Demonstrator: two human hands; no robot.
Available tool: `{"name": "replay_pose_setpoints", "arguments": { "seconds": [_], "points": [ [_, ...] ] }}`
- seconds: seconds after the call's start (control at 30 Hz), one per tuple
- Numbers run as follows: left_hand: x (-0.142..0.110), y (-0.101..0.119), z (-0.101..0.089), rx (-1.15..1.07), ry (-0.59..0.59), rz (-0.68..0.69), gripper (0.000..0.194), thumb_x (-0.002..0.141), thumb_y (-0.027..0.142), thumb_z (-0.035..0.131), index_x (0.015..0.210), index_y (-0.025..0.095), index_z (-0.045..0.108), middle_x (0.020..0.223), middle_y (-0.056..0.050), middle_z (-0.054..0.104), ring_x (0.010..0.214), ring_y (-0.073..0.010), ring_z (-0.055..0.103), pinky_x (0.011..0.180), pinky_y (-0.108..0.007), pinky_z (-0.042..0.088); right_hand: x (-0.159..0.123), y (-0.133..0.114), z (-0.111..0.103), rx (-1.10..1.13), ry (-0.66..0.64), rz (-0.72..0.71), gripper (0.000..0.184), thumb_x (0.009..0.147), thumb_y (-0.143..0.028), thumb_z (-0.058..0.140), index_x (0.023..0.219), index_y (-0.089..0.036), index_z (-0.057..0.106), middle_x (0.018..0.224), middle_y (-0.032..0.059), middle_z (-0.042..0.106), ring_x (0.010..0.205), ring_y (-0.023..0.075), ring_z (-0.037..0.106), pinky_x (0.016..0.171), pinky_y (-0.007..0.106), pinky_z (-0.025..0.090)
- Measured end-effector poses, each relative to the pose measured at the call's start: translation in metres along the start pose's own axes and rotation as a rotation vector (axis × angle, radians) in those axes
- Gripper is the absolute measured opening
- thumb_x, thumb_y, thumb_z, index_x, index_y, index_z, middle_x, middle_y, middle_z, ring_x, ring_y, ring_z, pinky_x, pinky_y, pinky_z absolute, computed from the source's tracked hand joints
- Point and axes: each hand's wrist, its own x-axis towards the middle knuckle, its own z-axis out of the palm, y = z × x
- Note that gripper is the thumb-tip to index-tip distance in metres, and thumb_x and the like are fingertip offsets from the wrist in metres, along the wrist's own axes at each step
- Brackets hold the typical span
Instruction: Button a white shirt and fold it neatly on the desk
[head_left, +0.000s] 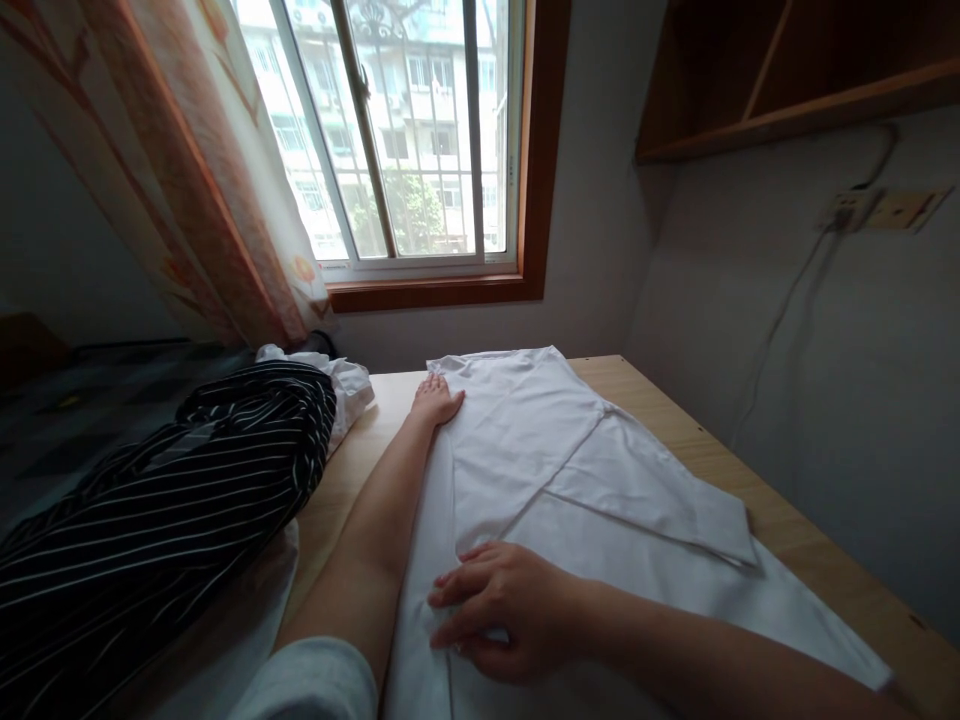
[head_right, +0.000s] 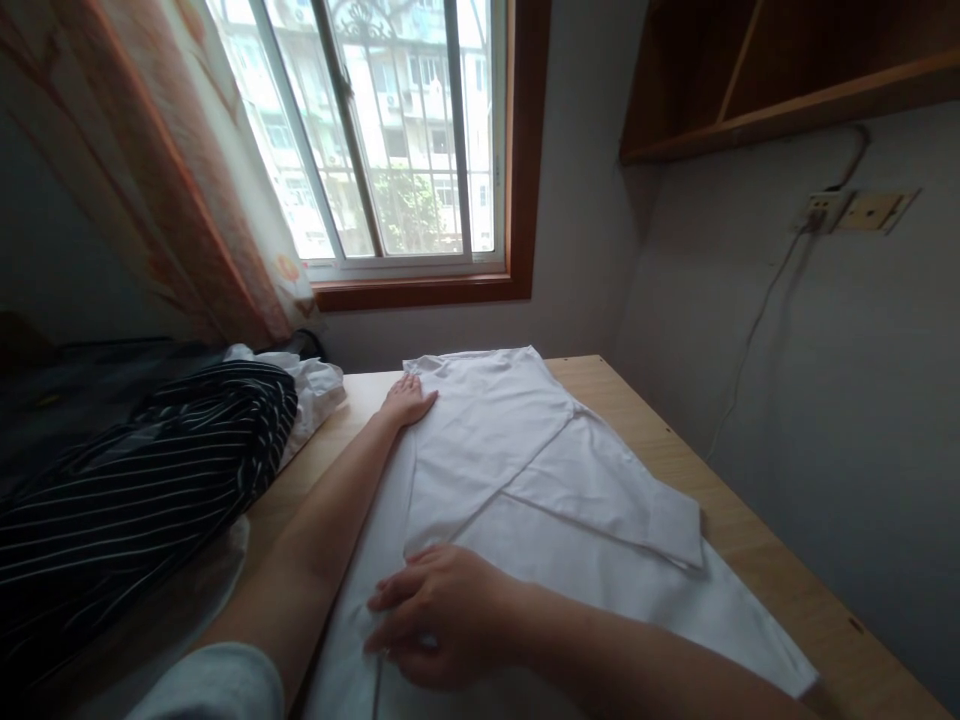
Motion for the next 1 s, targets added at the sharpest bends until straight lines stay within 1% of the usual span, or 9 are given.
{"name": "replay_pose_setpoints", "arguments": {
  "seconds": [0.33, 0.47, 0.6, 0.7, 0.77, 0.8, 0.9, 0.93, 1.0],
  "points": [
    [0.023, -0.012, 0.002, -0.003, -0.013, -0.036, 0.084, 0.093, 0.057, 0.024, 0.151, -0.005, 0.023, 0.161, -0.022, 0.016, 0.15, -0.0283, 0.013, 0.121, -0.039, 0.014, 0.0, -0.002, -0.005, -0.005, -0.06, 0.021, 0.028, 0.087, -0.029, 0.053, 0.108, -0.022, 0.071, 0.126, 0.0031, 0.067, 0.119, 0.0121, 0.06, 0.115, 0.024, 0.024],
    [0.03, -0.017, 0.002, -0.022, -0.013, -0.032, 0.082, 0.093, 0.057, 0.026, 0.151, -0.002, 0.026, 0.16, -0.021, 0.021, 0.149, -0.0279, 0.018, 0.121, -0.041, 0.016, 0.0, -0.002, -0.007, -0.001, -0.069, 0.015, 0.029, 0.087, -0.028, 0.054, 0.109, -0.021, 0.071, 0.127, 0.0035, 0.066, 0.12, 0.012, 0.059, 0.115, 0.023, 0.023],
    [0.032, -0.021, 0.001, -0.049, 0.006, -0.024, 0.078, 0.092, 0.057, 0.033, 0.149, 0.003, 0.034, 0.158, -0.018, 0.028, 0.147, -0.0291, 0.025, 0.12, -0.042, 0.019, 0.0, -0.001, -0.008, 0.004, -0.07, 0.004, 0.03, 0.088, -0.027, 0.053, 0.11, -0.019, 0.072, 0.127, 0.0045, 0.066, 0.121, 0.0123, 0.058, 0.115, 0.024, 0.023],
    [0.03, -0.023, 0.0, -0.066, 0.049, -0.059, 0.076, 0.092, 0.055, 0.037, 0.148, 0.004, 0.036, 0.156, -0.021, 0.031, 0.145, -0.0315, 0.029, 0.118, -0.043, 0.024, -0.001, 0.0, -0.006, 0.01, -0.062, -0.007, 0.031, 0.087, -0.026, 0.053, 0.111, -0.019, 0.072, 0.128, 0.0046, 0.066, 0.121, 0.0127, 0.058, 0.115, 0.024, 0.023],
    [0.027, -0.023, 0.001, -0.087, 0.122, -0.091, 0.072, 0.094, 0.05, 0.036, 0.148, 0.003, 0.033, 0.156, -0.023, 0.031, 0.145, -0.0319, 0.03, 0.117, -0.044, 0.026, -0.002, 0.002, -0.004, 0.015, -0.051, -0.009, 0.031, 0.087, -0.026, 0.053, 0.11, -0.019, 0.072, 0.128, 0.0043, 0.066, 0.12, 0.0127, 0.059, 0.114, 0.023, 0.024],
    [0.025, -0.023, 0.001, -0.108, 0.192, -0.088, 0.068, 0.095, 0.047, 0.034, 0.149, 0.004, 0.032, 0.156, -0.022, 0.031, 0.145, -0.0309, 0.03, 0.117, -0.044, 0.025, -0.002, 0.003, -0.004, 0.018, -0.046, -0.007, 0.031, 0.087, -0.026, 0.053, 0.11, -0.019, 0.072, 0.128, 0.0041, 0.066, 0.119, 0.0127, 0.059, 0.114, 0.023, 0.025],
    [0.015, -0.022, -0.001, -0.205, 0.457, 0.009, 0.057, 0.099, 0.036, 0.029, 0.147, 0.007, 0.037, 0.154, -0.018, 0.036, 0.145, -0.0249, 0.031, 0.119, -0.041, 0.022, -0.003, 0.004, -0.003, 0.039, -0.048, -0.009, 0.03, 0.087, -0.026, 0.053, 0.108, -0.02, 0.073, 0.128, 0.0037, 0.066, 0.119, 0.0127, 0.06, 0.113, 0.024, 0.027],
    [0.011, -0.022, -0.002, -0.239, 0.519, 0.046, 0.055, 0.099, 0.034, 0.029, 0.145, 0.007, 0.039, 0.153, -0.018, 0.04, 0.144, -0.0237, 0.033, 0.12, -0.04, 0.023, -0.003, 0.003, -0.003, 0.046, -0.051, -0.012, 0.029, 0.087, -0.026, 0.054, 0.108, -0.02, 0.073, 0.127, 0.0037, 0.066, 0.119, 0.0127, 0.06, 0.112, 0.024, 0.028],
    [0.002, -0.023, -0.006, -0.294, 0.571, 0.086, 0.052, 0.098, 0.032, 0.031, 0.141, 0.006, 0.043, 0.148, -0.019, 0.046, 0.142, -0.0232, 0.037, 0.119, -0.04, 0.026, -0.003, 0.003, -0.004, 0.061, -0.052, -0.018, 0.029, 0.087, -0.025, 0.053, 0.107, -0.02, 0.073, 0.126, 0.0037, 0.067, 0.119, 0.0123, 0.06, 0.112, 0.023, 0.029]
  ]
}}
